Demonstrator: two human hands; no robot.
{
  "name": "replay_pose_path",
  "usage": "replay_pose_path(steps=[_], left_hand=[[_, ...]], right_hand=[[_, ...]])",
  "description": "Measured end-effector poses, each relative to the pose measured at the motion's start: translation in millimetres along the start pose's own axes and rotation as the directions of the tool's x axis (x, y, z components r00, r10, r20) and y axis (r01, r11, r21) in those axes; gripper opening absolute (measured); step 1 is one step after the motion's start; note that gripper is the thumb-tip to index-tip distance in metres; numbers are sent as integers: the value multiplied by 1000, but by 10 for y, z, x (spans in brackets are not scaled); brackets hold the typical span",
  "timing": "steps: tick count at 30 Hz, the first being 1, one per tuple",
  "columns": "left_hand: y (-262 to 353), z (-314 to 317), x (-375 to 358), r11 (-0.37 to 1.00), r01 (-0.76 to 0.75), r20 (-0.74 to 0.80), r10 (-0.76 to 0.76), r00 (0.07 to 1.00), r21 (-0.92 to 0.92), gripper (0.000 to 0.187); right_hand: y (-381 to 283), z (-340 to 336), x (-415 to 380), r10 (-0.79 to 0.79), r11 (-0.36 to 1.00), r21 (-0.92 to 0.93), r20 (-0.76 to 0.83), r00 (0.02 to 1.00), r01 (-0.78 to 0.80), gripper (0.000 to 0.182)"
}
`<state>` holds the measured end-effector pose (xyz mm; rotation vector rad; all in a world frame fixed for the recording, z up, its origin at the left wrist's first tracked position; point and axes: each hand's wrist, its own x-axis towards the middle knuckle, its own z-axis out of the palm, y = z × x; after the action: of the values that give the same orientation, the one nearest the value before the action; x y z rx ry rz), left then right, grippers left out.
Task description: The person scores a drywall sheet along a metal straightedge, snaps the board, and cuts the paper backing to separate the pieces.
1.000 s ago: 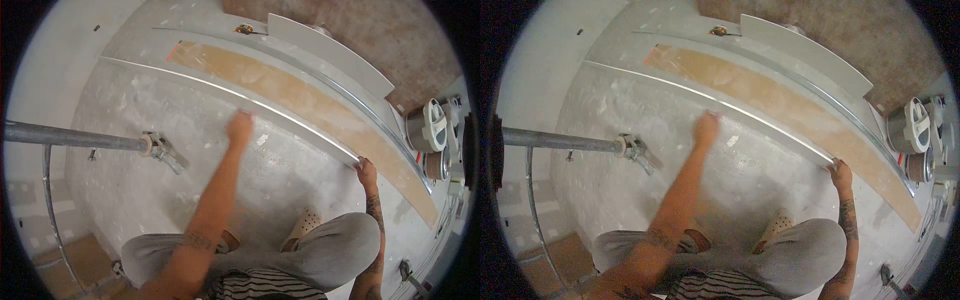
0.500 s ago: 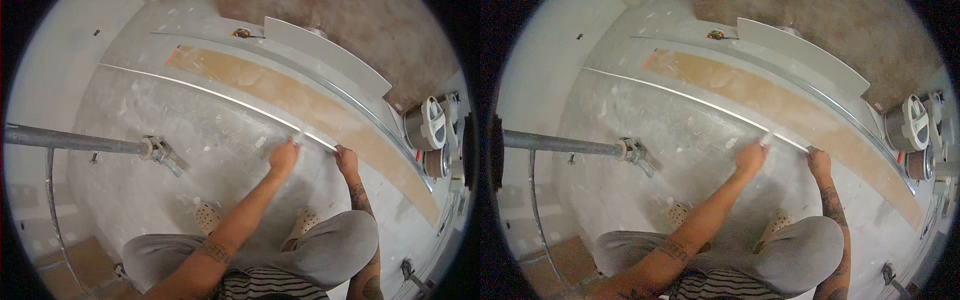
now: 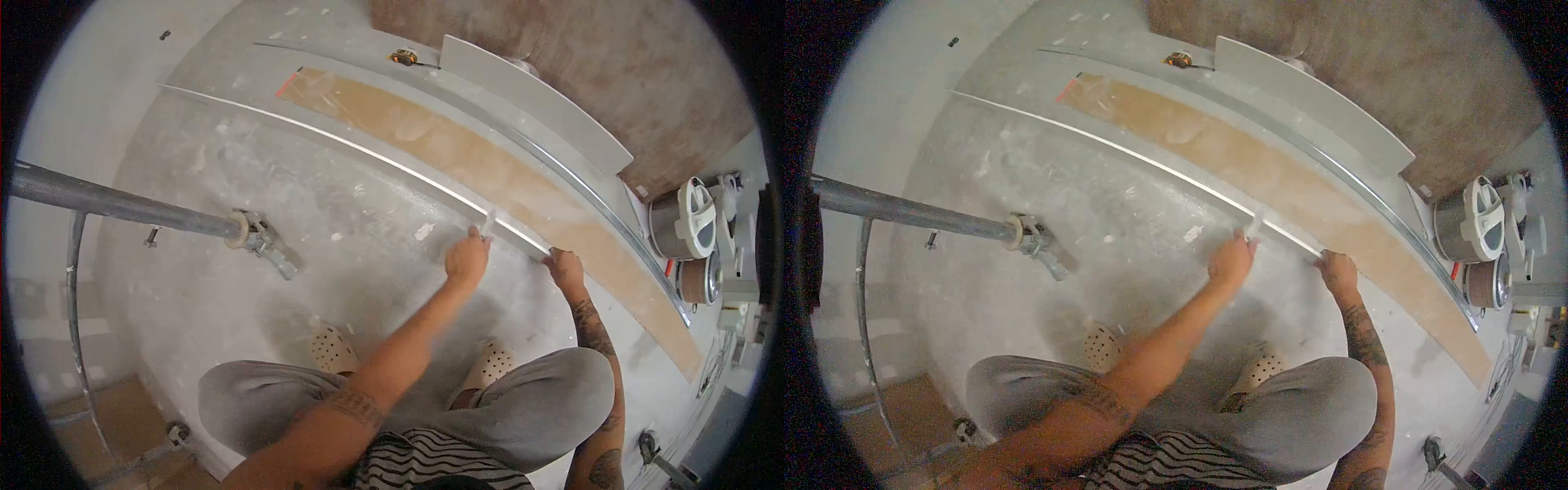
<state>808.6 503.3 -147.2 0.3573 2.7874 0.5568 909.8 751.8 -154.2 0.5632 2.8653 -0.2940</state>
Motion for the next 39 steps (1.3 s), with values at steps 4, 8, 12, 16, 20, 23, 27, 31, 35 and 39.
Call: replay_pose_path(steps=[4, 8, 12, 16, 20, 23, 27, 31, 35, 39], left_hand=[[82, 84, -21, 984, 50, 72, -38, 997, -173, 41], [41, 195, -9, 998, 31, 51, -28, 998, -57, 38], [154, 116, -66, 994, -67, 114, 76, 991, -81, 42], [338, -233, -118, 980, 193, 366, -195, 910, 41, 52], [-11, -281, 39, 944, 328, 279, -304, 911, -44, 48], [-114, -306, 119, 921, 380, 241, -352, 904, -80, 46], [561, 108, -209, 983, 166, 417, -119, 901, -77, 45], [1050, 424, -686, 979, -147, 406, 192, 893, -138, 52], [765, 212, -457, 969, 141, 256, -87, 963, -203, 46], [537, 286, -332, 971, 181, 156, -157, 975, -158, 48]], right_hand=[[-104, -665, 264, -223, 878, -370, 248, 943, 305, 41], [-1654, -1458, 616, -483, 786, -306, 237, 843, 537, 30], [-2961, -607, 1134, -574, 793, 139, -157, 804, 593, 40], [-3264, 252, 1284, -143, 983, -19, -700, 699, 182, 23], [-3073, 374, 1315, -177, 913, 300, -314, 933, 275, 11], [-3090, 417, 1387, -194, 894, 327, -336, 922, 307, 9], [-3109, 522, 1411, -163, 893, 352, -325, 932, 279, 8], [-3095, 493, 1366, -158, 873, 368, -407, 900, 320, 9], [-3084, 502, 1348, -164, 883, 346, -405, 899, 317, 10], [-3141, 545, 1368, -135, 895, 346, -389, 911, 281, 9]])
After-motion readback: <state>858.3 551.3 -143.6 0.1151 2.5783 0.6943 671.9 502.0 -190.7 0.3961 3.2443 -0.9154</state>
